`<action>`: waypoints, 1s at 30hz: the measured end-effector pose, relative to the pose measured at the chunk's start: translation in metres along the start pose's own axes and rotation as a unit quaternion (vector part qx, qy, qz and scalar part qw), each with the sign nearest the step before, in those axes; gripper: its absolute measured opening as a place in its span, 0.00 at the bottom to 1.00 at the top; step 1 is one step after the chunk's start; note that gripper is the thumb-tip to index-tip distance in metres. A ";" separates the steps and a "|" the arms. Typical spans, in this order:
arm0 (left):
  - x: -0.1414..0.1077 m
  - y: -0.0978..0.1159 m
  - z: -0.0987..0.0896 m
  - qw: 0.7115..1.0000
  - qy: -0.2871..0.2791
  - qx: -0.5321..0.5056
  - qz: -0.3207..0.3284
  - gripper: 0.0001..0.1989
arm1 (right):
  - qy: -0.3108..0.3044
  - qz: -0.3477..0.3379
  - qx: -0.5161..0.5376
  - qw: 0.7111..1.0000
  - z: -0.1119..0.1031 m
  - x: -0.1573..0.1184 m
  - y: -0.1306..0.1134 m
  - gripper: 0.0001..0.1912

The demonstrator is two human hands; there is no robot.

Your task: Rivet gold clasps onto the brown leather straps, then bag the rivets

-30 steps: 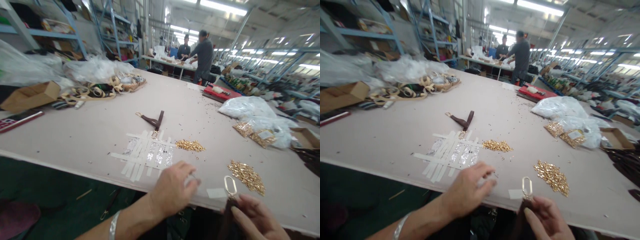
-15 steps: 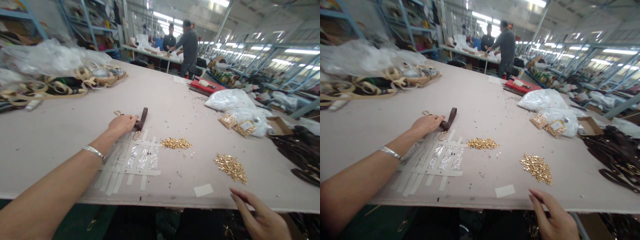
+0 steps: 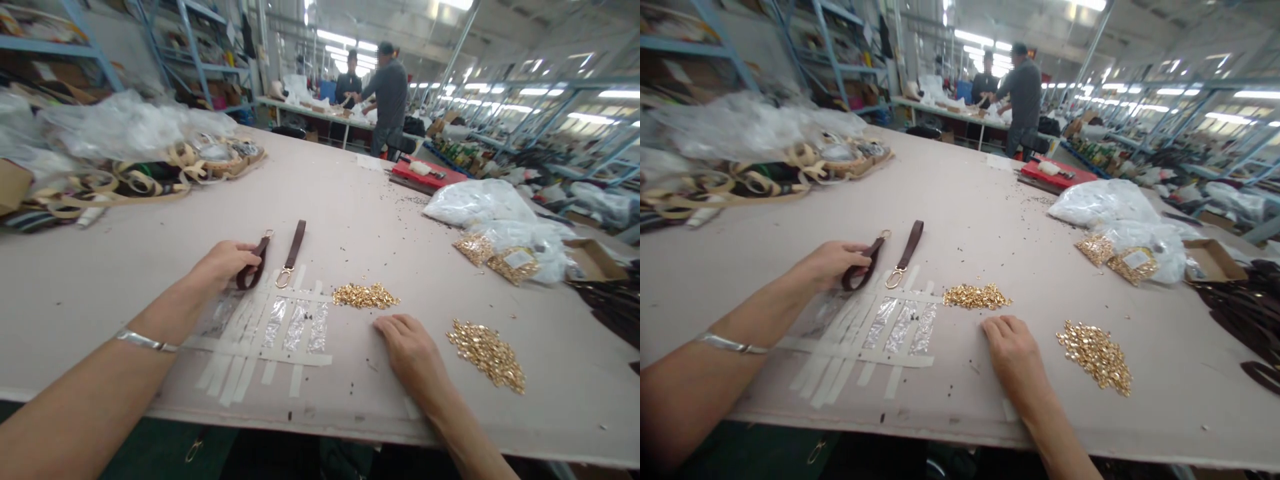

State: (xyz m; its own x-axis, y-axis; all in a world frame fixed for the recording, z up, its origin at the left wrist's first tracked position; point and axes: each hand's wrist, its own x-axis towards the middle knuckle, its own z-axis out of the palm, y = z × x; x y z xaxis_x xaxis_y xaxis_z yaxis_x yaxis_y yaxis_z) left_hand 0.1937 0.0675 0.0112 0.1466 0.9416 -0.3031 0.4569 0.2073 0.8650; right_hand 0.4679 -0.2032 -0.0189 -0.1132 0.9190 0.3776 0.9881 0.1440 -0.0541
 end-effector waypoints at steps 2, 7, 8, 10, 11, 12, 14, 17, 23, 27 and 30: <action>-0.014 0.000 -0.007 0.997 -0.041 -0.067 -0.016 0.25 | -0.017 -0.007 0.006 1.000 -0.003 -0.002 0.001 0.11; -0.061 0.001 -0.019 0.981 -0.096 -0.165 -0.002 0.21 | 0.009 0.023 0.076 0.997 -0.002 -0.015 0.006 0.09; -0.071 0.001 -0.019 0.980 -0.097 -0.174 0.003 0.20 | 0.018 0.029 0.091 0.995 0.000 -0.018 0.007 0.09; -0.091 -0.002 -0.015 0.979 -0.098 -0.178 0.005 0.18 | 0.019 0.037 0.102 0.994 0.001 -0.022 0.007 0.09; -0.100 -0.004 -0.013 0.980 -0.100 -0.172 0.004 0.18 | 0.012 0.041 0.097 0.994 0.001 -0.023 0.006 0.09; -0.108 -0.007 -0.011 0.982 -0.101 -0.161 0.003 0.18 | 0.000 0.048 0.088 0.995 0.000 -0.023 0.004 0.09; -0.122 -0.014 -0.008 0.987 -0.098 -0.130 0.005 0.17 | -0.026 0.064 0.071 0.995 -0.003 -0.022 0.001 0.10; -0.136 -0.029 -0.009 0.994 -0.077 0.049 0.061 0.15 | -0.035 0.092 0.069 0.993 -0.009 -0.021 -0.002 0.12; -0.147 -0.036 -0.008 0.887 0.025 0.399 0.230 0.15 | 0.000 0.071 0.046 0.996 -0.012 -0.022 -0.010 0.11; -0.138 -0.027 0.004 0.855 0.023 0.443 0.267 0.14 | -0.008 0.027 0.013 1.000 0.000 -0.020 -0.011 0.15; -0.126 -0.027 0.011 0.858 0.008 0.443 0.261 0.14 | -0.022 0.025 0.002 0.999 0.007 -0.014 -0.008 0.12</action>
State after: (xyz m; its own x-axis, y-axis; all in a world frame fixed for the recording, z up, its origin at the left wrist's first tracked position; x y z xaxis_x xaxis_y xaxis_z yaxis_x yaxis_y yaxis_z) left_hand 0.1722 -0.0601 0.0216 0.5259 0.8493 0.0450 0.8206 -0.5207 0.2355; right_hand 0.4612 -0.2145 -0.0298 -0.0683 0.9401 0.3339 0.9922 0.0991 -0.0758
